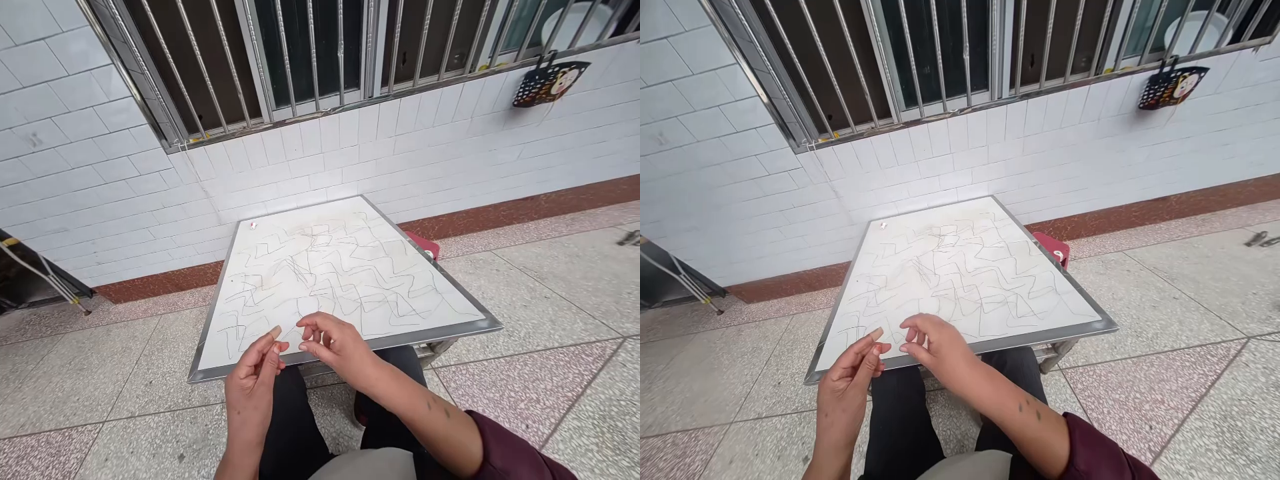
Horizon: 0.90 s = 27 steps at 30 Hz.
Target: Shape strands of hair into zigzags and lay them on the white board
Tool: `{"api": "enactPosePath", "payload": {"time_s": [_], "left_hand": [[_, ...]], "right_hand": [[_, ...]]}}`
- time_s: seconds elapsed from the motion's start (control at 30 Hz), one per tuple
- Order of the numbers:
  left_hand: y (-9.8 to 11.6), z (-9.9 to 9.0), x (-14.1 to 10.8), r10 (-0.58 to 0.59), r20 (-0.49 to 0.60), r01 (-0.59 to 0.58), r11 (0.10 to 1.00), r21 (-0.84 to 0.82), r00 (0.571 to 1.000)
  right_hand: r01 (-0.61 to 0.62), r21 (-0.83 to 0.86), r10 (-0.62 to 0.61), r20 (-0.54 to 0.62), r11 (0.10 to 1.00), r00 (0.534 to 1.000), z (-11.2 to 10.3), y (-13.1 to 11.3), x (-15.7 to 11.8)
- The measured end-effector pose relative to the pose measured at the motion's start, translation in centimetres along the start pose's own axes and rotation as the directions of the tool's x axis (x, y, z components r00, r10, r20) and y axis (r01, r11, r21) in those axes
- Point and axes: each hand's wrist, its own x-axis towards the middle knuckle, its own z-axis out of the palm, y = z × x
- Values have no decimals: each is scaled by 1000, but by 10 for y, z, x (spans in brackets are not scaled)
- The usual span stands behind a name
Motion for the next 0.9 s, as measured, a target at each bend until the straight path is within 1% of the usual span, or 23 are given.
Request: {"api": "enactPosePath", "payload": {"time_s": [0.1,0.17,0.23,0.3,0.37,0.43,0.53,0.57,0.67,0.7,0.73,0.83,0.87,0.9], "left_hand": [[0,-6,2,-17,-28,16,998,-56,999],[-2,-13,5,-34,-7,33,987,-158,999],[-5,-21,10,-56,31,63,943,-326,998],[-11,-27,15,-86,34,92,868,-488,996],[-20,-31,20,-139,10,121,824,-553,990],[-28,-30,21,-187,32,175,829,-531,982],[-40,-24,20,-201,119,234,836,-495,972],[-43,-23,19,-199,117,231,826,-515,973],[-50,-22,20,-221,22,193,793,-578,975],[-52,-21,20,-232,13,197,796,-572,973],[-53,-21,20,-235,34,215,806,-551,971],[-52,-14,18,-197,219,280,843,-460,956],[-50,-11,17,-178,268,286,849,-444,947],[-49,-7,16,-160,295,281,855,-436,942]], "right_hand": [[-28,-66,27,-14,997,1000,2,2,-4],[-34,-47,32,-35,998,999,6,1,-6],[-69,31,70,-45,997,997,10,-1,-7],[-131,132,138,-45,983,989,15,-4,-7],[-184,214,196,-34,959,980,19,-6,-7],[-206,252,218,-20,945,976,23,-8,-7],[-200,258,209,-10,945,978,27,-9,-7],[-198,263,210,-16,944,978,27,-9,-8],[-218,297,237,-27,930,971,26,-10,-8],[-229,312,247,-18,922,969,25,-10,-8],[-240,327,254,1,914,967,24,-10,-8],[-266,392,251,91,881,964,25,-11,-10],[-269,411,240,121,871,963,26,-11,-10],[-268,421,228,144,867,963,27,-11,-11]]}}
